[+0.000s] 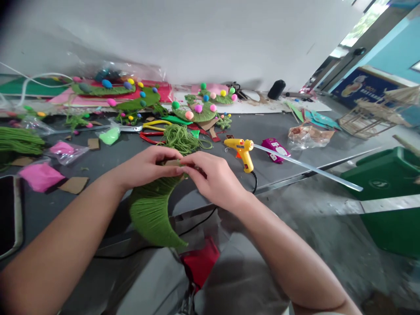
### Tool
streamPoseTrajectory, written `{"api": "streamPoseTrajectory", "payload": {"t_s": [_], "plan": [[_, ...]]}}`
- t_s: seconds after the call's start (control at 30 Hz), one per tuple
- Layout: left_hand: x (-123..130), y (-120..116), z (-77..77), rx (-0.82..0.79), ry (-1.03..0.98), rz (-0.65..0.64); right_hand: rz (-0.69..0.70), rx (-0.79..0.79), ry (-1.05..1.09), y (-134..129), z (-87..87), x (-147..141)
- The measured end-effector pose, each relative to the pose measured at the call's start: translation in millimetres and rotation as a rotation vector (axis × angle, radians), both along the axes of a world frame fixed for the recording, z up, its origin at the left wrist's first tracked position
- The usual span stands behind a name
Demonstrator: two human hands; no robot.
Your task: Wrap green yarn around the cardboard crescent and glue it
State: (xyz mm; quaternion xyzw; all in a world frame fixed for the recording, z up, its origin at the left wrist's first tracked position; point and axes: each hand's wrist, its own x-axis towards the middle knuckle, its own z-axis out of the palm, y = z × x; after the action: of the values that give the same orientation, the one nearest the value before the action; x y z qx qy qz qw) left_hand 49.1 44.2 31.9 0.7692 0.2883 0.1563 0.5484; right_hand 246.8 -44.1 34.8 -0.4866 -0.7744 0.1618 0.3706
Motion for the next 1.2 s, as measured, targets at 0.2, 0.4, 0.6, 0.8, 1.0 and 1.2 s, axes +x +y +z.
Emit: {"api": "streamPoseTrajectory", "payload": {"t_s": [0.2, 0.4, 0.6, 0.8, 1.0, 1.2], "plan": [[-4.9, 1.0, 6.1, 0.068, -0.148, 0.266, -0.093, -0.11, 0.22, -4.8, -3.9, -1.3], [-5.4, -4.5, 6.5, -0.017, -0.304, 0.304, -0.095, -0.224, 0.308, 3.7, -6.8, -1.7], [-7.1, -3.5, 6.0, -0.165, -0.356, 0.241, 0.013, -0.2, 0.253, 14.6, -4.5, 4.4], [-2.4, -7.1, 3.6, -0.371, -0.363, 0.13, 0.113, -0.268, 0.341, 20.0, -8.5, 13.5], [2.5, -10.8, 1.0, -0.483, -0.345, 0.07, 0.114, -0.363, 0.45, 21.2, -4.1, 20.6], [4.0, -13.7, -2.5, -0.57, -0.322, 0.059, 0.159, -0.39, 0.493, 20.4, -4.4, 20.5]]}}
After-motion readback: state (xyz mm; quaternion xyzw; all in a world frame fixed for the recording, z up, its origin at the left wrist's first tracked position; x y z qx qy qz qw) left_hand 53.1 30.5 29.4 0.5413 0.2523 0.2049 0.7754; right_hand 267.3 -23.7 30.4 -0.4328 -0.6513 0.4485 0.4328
